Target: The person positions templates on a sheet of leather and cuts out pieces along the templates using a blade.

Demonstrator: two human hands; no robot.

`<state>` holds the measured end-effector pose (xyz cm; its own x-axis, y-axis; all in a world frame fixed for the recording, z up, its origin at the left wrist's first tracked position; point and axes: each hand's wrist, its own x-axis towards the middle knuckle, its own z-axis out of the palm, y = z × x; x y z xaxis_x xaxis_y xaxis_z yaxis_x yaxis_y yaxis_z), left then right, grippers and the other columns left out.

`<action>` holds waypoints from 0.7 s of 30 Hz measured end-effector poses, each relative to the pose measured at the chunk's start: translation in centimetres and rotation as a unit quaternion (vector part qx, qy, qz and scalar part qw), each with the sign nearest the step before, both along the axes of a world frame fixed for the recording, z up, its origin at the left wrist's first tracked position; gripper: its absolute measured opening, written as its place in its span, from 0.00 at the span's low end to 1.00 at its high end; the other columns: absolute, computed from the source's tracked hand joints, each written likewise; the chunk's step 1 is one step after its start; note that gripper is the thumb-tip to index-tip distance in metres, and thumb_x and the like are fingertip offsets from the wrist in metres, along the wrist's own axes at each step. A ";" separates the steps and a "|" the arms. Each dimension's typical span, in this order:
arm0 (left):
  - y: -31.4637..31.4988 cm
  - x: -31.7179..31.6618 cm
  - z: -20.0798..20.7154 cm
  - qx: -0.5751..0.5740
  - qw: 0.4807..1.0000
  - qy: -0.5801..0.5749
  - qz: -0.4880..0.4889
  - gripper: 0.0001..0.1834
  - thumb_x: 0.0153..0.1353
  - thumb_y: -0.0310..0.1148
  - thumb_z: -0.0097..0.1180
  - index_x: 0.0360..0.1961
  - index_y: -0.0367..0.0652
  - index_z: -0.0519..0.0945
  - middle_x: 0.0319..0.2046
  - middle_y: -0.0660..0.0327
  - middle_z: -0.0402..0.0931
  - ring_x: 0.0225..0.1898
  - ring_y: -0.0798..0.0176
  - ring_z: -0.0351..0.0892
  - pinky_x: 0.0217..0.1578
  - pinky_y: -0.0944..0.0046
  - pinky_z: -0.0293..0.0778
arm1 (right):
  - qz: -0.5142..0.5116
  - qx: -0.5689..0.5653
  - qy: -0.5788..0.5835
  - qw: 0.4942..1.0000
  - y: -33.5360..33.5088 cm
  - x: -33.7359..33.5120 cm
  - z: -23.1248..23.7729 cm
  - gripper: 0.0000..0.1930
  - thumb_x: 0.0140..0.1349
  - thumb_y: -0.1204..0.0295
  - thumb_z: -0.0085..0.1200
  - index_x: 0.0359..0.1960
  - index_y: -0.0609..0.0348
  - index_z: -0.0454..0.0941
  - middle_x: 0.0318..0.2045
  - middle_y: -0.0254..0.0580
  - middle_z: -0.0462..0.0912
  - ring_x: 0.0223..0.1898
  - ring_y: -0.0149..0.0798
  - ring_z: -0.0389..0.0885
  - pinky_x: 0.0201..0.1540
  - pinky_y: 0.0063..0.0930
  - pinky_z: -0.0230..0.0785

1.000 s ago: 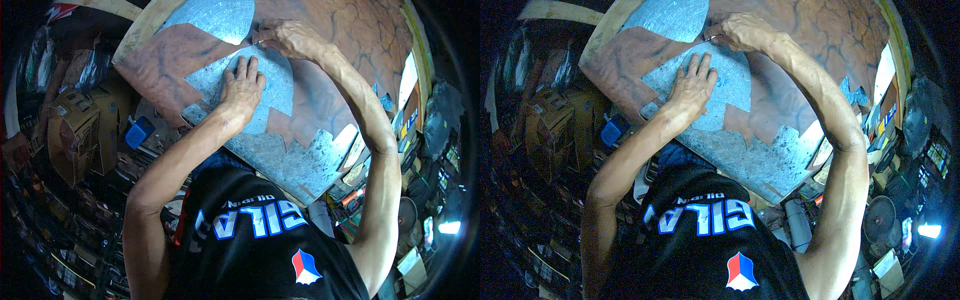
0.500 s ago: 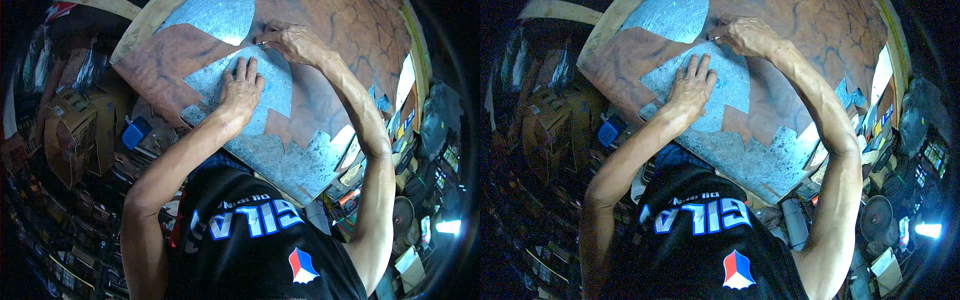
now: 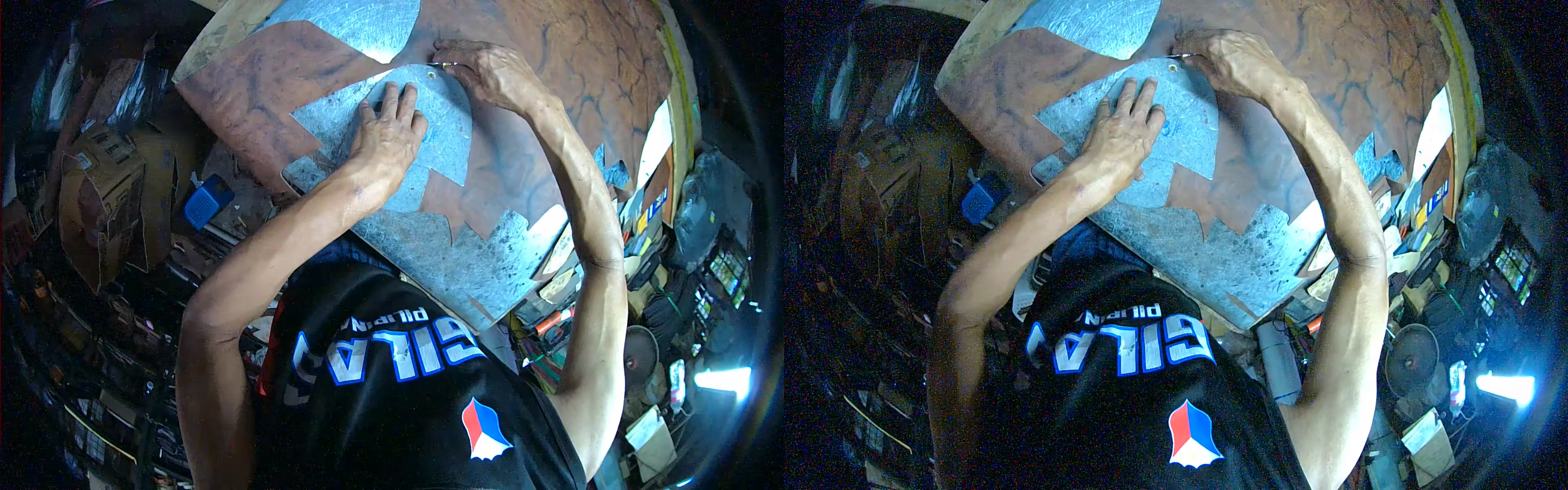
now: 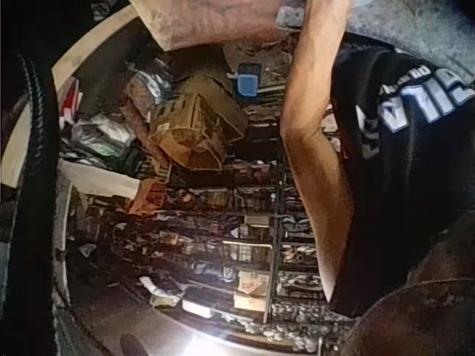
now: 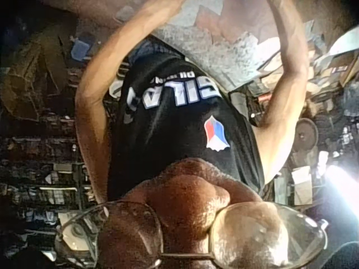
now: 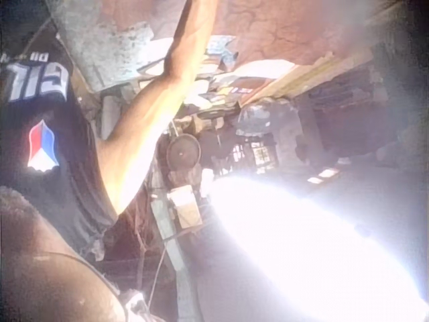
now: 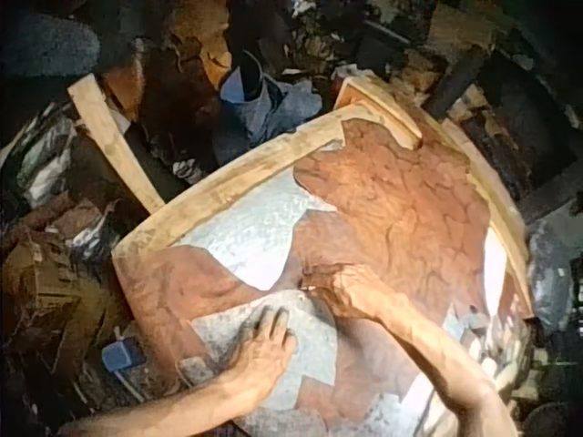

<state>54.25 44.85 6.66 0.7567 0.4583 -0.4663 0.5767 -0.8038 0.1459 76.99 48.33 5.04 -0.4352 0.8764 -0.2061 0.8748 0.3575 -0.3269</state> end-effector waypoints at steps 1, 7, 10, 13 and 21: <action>0.0 0.0 -0.1 0.005 1.000 -0.009 0.004 0.48 0.41 0.40 0.77 0.61 0.37 0.65 0.70 0.44 0.49 0.71 0.39 0.50 0.61 0.41 0.66 | -0.004 0.014 -0.013 1.000 -0.2 -0.1 0.1 0.14 0.67 0.67 0.50 0.53 0.46 0.80 0.57 0.34 0.78 0.56 0.45 0.77 0.56 0.39 0.72; 0.0 -0.1 0.0 -0.003 1.000 -0.002 0.000 0.47 0.41 0.40 0.77 0.61 0.37 0.66 0.70 0.43 0.50 0.70 0.38 0.51 0.62 0.41 0.65 | -0.043 -0.023 -0.060 0.997 -0.5 -0.3 1.1 0.14 0.68 0.65 0.50 0.53 0.45 0.81 0.58 0.33 0.77 0.56 0.44 0.78 0.57 0.38 0.73; 0.0 -0.2 -0.3 0.009 1.000 -0.014 0.002 0.47 0.41 0.40 0.77 0.61 0.36 0.66 0.69 0.43 0.50 0.70 0.38 0.51 0.61 0.40 0.65 | -0.041 -0.010 -0.043 0.998 -1.1 0.0 1.4 0.14 0.68 0.64 0.49 0.53 0.47 0.80 0.58 0.33 0.77 0.55 0.45 0.78 0.57 0.37 0.73; -0.1 0.0 -0.3 0.009 1.000 -0.015 0.000 0.47 0.40 0.40 0.77 0.61 0.36 0.66 0.70 0.43 0.49 0.71 0.38 0.50 0.61 0.40 0.66 | -0.040 0.003 -0.025 0.999 -2.0 0.9 1.2 0.15 0.68 0.65 0.49 0.53 0.48 0.80 0.57 0.35 0.78 0.55 0.45 0.78 0.57 0.36 0.73; 0.0 0.1 -0.4 -0.017 1.000 -0.012 0.015 0.51 0.39 0.37 0.78 0.65 0.40 0.64 0.71 0.43 0.47 0.72 0.37 0.47 0.62 0.39 0.64 | -0.079 0.019 -0.008 0.997 -3.2 0.8 0.8 0.15 0.66 0.65 0.49 0.52 0.47 0.80 0.54 0.36 0.79 0.48 0.50 0.81 0.50 0.42 0.76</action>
<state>54.37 44.82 6.21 0.7542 0.4646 -0.4640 0.5963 -0.7806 0.1876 77.81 45.16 5.80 -0.2877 0.9410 -0.1779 0.9262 0.2261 -0.3018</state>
